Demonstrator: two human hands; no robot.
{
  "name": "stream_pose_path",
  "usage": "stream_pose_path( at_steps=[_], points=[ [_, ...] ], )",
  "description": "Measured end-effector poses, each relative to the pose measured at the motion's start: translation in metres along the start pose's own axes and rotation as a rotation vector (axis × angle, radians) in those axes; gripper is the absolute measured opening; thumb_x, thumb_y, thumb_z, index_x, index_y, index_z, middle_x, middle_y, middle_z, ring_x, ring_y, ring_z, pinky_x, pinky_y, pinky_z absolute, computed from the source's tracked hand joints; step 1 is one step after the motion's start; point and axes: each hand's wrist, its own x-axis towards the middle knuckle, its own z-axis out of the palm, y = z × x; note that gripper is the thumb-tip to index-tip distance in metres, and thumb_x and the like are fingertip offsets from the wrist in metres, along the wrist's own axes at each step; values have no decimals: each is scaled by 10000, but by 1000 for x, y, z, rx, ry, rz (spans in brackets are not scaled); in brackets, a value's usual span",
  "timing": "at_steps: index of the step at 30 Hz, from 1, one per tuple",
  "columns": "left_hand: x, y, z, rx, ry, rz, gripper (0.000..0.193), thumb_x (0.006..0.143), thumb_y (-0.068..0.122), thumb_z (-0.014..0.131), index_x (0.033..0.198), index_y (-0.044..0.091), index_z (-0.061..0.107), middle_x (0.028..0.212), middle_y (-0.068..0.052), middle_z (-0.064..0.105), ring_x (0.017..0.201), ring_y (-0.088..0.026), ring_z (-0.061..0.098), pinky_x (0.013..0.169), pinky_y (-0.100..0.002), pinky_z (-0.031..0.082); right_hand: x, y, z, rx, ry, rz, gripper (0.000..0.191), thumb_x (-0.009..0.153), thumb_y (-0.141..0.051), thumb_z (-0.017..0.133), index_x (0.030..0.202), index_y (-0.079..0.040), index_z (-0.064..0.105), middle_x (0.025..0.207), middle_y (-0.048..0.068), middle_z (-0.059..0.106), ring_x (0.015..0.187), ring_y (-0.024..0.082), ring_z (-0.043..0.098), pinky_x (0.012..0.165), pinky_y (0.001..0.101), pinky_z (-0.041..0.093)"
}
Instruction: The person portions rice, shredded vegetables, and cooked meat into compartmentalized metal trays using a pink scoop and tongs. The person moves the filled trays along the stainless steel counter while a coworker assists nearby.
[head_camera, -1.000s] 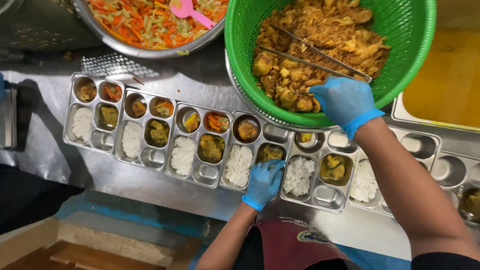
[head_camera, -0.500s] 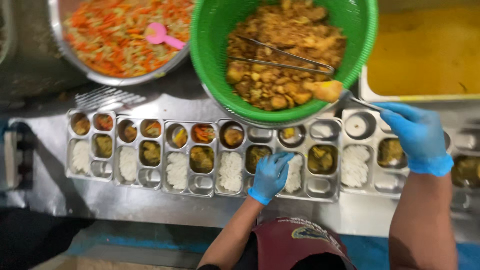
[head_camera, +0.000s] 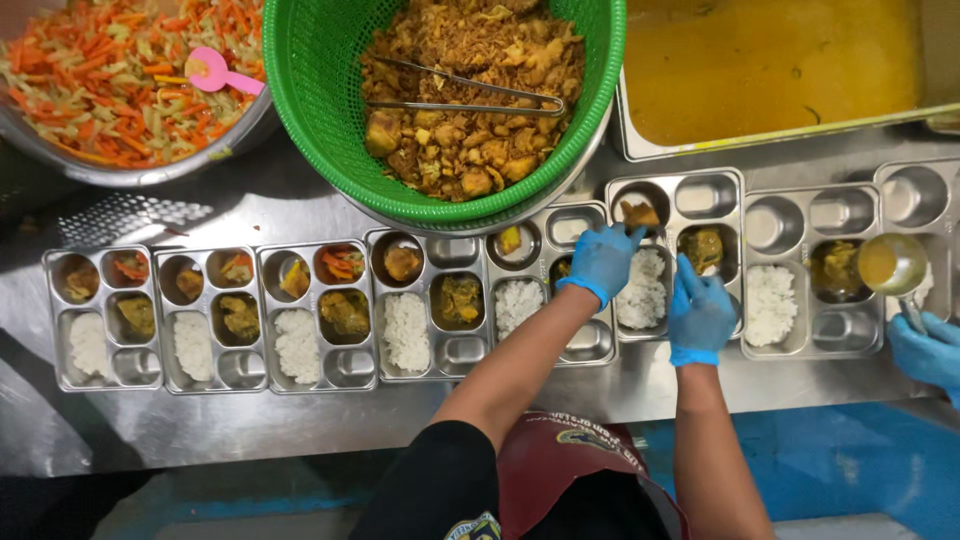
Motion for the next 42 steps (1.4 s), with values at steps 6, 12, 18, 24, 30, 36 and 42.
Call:
stream_pose_path(
  at_steps=[6,12,18,24,30,36,42],
  points=[
    [-8,-1,21,-40,6,-9,478,844,106,602,1314,170,665,977,-110,686,861,-296,681,663,-443,533,-18,-6,-70,-14,44,-20,328,1041,-135,720,1358,-210,754,965,121,659,829,306,630,743,425,504],
    [-86,4,-37,-183,43,2,417,915,178,620,1330,161,659,913,-125,648,777,-313,639,648,-466,506,61,-71,-145,71,49,-249,263,1041,-18,744,1290,-89,786,855,111,620,713,233,548,721,338,457],
    [-179,-7,-90,-411,245,-109,419,938,224,629,1348,137,635,962,-125,629,874,-311,630,774,-473,504,182,-209,-103,-17,-141,-662,82,1058,-204,800,1138,-212,815,790,59,582,754,243,603,666,360,473],
    [-221,-51,-130,-424,230,-273,414,970,222,626,1374,131,638,969,-120,632,882,-317,619,798,-462,505,226,-293,-17,-146,-189,-828,94,1019,-309,757,974,-247,811,791,67,626,740,271,653,650,413,511],
    [-239,-80,-148,-406,309,-357,410,949,215,641,1352,135,648,961,-128,611,896,-337,602,792,-470,487,220,-295,42,-121,-258,-684,115,985,-300,751,1011,-223,834,860,99,711,769,331,695,649,446,540],
    [-239,-86,-155,-462,366,-289,415,971,201,636,1378,120,633,969,-137,598,895,-336,587,807,-474,493,226,-251,8,371,-356,-294,179,1041,-272,733,1173,-161,780,977,146,754,855,310,734,763,380,565],
    [-243,-77,-163,-467,375,-277,401,963,195,641,1357,122,653,953,-132,602,890,-333,600,792,-466,501,215,-269,4,120,-350,-334,202,1017,-329,694,1134,-211,809,950,165,744,852,346,721,765,458,562]
  ],
)
